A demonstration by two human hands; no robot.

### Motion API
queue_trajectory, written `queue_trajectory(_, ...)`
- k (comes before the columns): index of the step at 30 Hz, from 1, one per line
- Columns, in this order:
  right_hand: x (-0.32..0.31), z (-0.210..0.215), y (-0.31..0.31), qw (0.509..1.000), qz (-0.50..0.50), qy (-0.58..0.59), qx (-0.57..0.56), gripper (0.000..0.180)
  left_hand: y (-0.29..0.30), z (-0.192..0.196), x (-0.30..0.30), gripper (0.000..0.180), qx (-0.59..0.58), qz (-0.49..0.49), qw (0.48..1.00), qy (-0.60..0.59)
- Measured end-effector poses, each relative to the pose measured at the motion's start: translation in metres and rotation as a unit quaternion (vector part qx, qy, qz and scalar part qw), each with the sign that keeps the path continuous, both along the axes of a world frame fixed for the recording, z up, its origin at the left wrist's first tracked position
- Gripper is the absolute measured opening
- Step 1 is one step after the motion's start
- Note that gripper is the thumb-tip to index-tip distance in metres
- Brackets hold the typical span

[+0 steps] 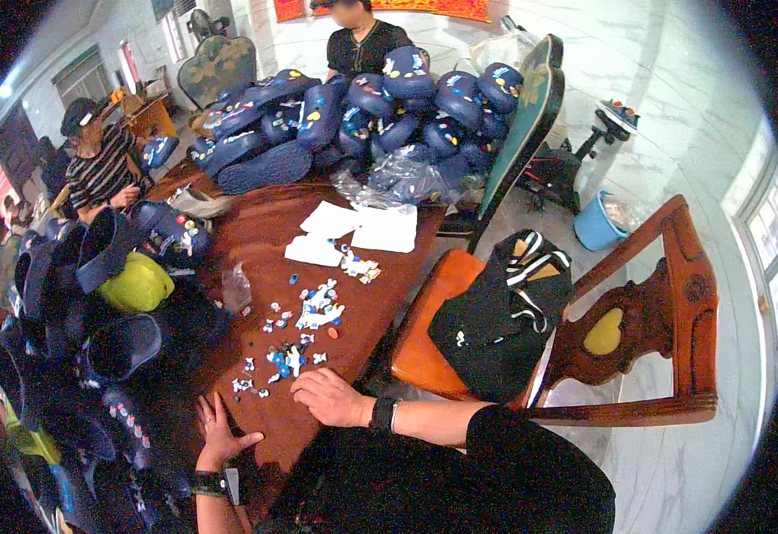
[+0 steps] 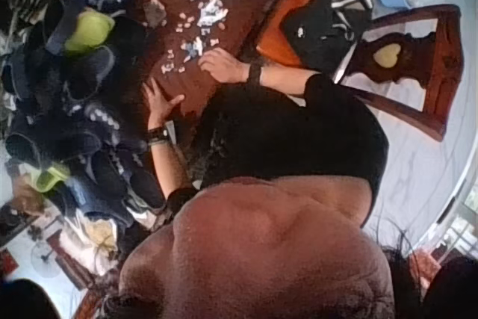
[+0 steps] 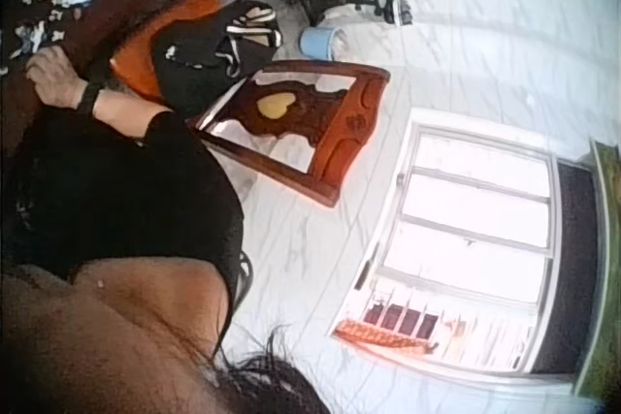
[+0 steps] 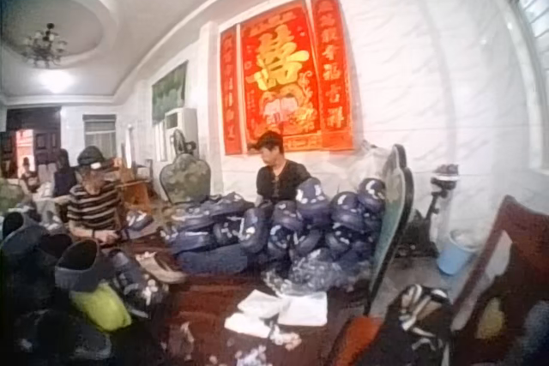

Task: Decorating navy blue clogs with small white and blue charms.

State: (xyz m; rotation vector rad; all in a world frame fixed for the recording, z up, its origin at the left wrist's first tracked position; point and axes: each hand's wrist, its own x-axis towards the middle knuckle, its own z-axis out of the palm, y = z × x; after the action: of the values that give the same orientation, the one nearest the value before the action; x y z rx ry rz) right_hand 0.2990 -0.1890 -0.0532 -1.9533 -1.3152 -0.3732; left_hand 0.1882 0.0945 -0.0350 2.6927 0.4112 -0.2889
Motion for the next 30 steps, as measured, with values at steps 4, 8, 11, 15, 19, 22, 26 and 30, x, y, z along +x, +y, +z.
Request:
queue_trajectory(4,0.022,0.016,-0.007,0.986,0.089,0.127,-0.064,0.024,-0.003,0.0,0.002,0.15,0.009,-0.007,1.0,0.014)
queue_trajectory(8,0.098,0.085,-0.014,0.974,0.124,0.19,-0.022,0.016,-0.002,0.002,-0.001,0.154,0.003,-0.005,1.0,0.025)
queue_trajectory(11,0.175,0.15,-0.013,0.948,0.033,0.313,-0.044,0.016,-0.001,0.002,-0.003,0.156,0.008,0.014,0.999,0.039)
queue_trajectory(15,0.319,0.155,-0.024,0.879,-0.096,0.463,0.057,0.029,-0.001,0.002,0.003,0.157,0.002,0.006,1.0,0.024)
queue_trajectory(19,0.409,0.157,-0.019,0.806,-0.195,0.518,0.209,0.039,-0.005,0.009,0.007,0.158,-0.002,0.012,0.999,0.033)
queue_trajectory(22,0.447,0.148,0.001,0.774,-0.235,0.532,0.249,0.065,-0.008,0.017,0.006,0.157,0.001,0.017,0.999,0.048)
queue_trajectory(26,0.498,0.131,0.022,0.742,-0.246,0.551,0.293,0.094,-0.008,0.015,0.006,0.157,-0.004,0.04,0.998,0.057)
queue_trajectory(30,0.535,0.119,0.021,0.69,-0.267,0.559,0.374,0.108,-0.009,0.019,0.011,0.156,0.0,0.028,0.997,0.076)
